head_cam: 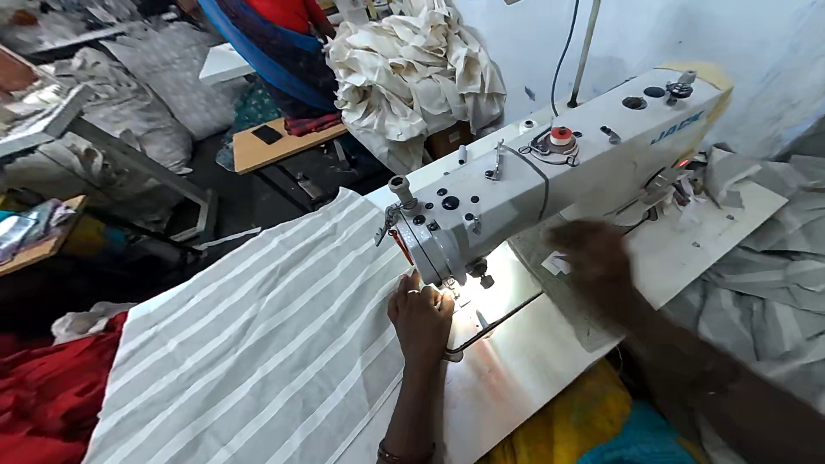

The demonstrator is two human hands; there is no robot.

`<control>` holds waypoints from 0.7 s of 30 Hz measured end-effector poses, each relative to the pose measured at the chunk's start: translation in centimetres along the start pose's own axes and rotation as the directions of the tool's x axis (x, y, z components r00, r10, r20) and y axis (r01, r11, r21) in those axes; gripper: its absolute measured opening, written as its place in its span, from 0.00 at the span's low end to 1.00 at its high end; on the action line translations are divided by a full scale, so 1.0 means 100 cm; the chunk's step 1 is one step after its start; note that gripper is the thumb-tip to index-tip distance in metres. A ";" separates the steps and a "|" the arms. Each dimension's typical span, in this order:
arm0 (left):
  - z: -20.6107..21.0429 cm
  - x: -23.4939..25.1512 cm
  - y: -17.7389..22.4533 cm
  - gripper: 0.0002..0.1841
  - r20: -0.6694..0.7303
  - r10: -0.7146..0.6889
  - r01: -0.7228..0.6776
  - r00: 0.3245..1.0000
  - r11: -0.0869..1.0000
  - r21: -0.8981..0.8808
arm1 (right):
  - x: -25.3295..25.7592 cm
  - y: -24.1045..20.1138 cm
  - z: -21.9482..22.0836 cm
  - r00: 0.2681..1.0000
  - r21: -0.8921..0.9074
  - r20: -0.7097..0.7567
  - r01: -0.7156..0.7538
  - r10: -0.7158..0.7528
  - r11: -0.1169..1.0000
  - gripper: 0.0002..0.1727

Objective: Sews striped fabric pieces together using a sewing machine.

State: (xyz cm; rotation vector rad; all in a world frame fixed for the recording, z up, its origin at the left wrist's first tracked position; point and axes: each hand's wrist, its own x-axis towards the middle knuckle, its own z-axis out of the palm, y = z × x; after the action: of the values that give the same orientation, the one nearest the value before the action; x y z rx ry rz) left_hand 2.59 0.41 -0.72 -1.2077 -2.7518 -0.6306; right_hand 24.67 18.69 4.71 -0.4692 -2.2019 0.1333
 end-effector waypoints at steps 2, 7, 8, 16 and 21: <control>0.000 -0.001 0.001 0.16 0.012 -0.001 0.001 1.000 1.000 0.011 | 0.038 0.052 -0.059 0.980 -0.132 -0.189 -0.083 0.058 0.988 0.15; 0.005 -0.002 -0.003 0.18 -0.045 0.014 -0.011 0.999 0.998 0.055 | 0.148 0.191 -0.128 0.794 -0.283 -0.030 -0.589 0.607 0.757 0.31; 0.005 -0.002 -0.003 0.18 -0.052 0.011 -0.008 0.999 0.999 0.050 | 0.156 0.211 -0.121 0.755 -0.247 0.020 -0.632 0.656 0.735 0.32; 0.002 -0.004 -0.002 0.18 -0.088 -0.004 0.005 0.996 1.000 0.011 | 0.046 0.223 -0.047 0.550 0.056 -0.380 -0.788 0.743 0.613 0.39; -0.009 -0.028 -0.017 0.18 -0.119 0.173 -0.164 0.978 0.983 0.081 | 0.088 0.218 -0.099 0.656 0.096 -0.364 -0.680 0.662 0.727 0.37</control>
State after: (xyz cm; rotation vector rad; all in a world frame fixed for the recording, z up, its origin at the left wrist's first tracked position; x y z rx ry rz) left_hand 3.17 -2.90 -1.13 -1.3195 -2.5142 -0.5656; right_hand 33.63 41.47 11.87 -1.2325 -1.5561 0.3564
